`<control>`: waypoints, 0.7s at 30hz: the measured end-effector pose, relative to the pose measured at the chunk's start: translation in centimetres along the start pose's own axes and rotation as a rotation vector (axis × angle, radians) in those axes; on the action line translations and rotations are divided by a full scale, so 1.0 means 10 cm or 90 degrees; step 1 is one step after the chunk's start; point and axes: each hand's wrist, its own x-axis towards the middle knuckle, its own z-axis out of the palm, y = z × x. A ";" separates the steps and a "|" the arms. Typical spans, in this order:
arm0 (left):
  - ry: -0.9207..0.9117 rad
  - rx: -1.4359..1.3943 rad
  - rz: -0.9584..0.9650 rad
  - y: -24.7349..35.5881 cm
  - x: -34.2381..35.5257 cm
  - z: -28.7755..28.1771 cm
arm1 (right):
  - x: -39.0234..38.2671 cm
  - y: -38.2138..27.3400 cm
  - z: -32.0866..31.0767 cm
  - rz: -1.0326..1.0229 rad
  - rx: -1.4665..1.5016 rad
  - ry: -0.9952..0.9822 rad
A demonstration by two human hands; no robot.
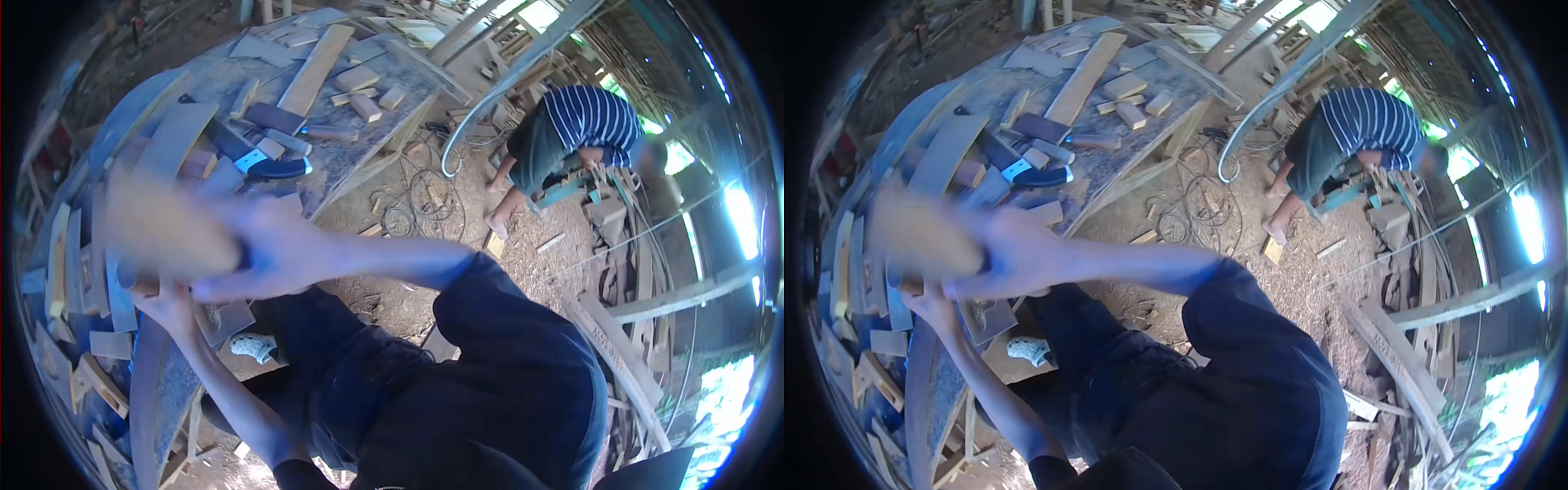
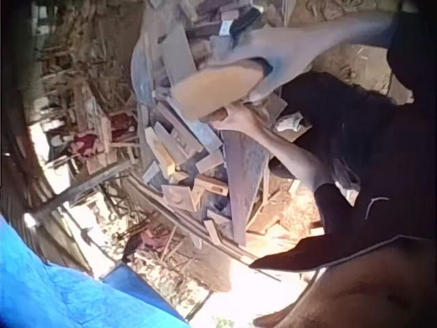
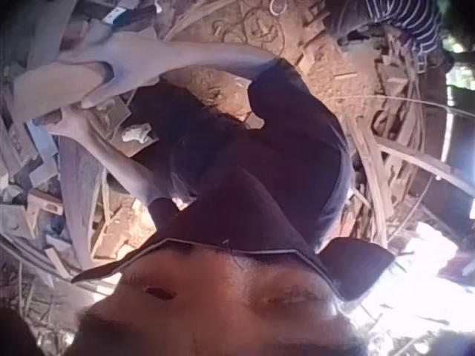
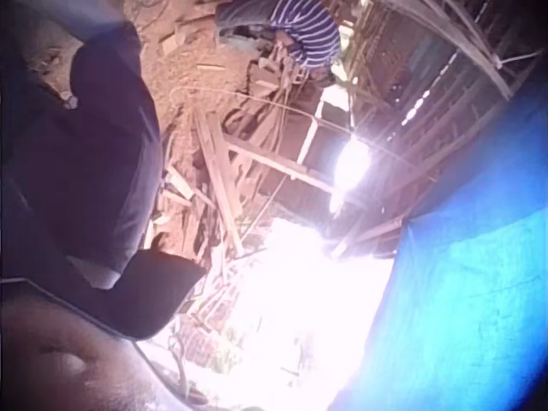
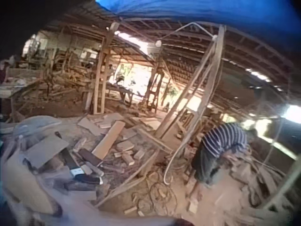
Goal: Carve a design into a small piece of wood using a chisel and a wooden mallet.
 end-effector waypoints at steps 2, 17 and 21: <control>-0.087 0.057 0.047 -0.06 0.10 -0.10 | 0.04 -0.17 -0.12 0.099 -0.198 -0.140; -0.165 0.021 0.017 0.21 -0.04 0.22 | 0.21 -0.09 -0.30 0.086 -0.097 -0.056; -0.184 0.092 0.130 0.24 -0.08 0.28 | 0.15 0.01 -0.48 0.083 0.062 -0.012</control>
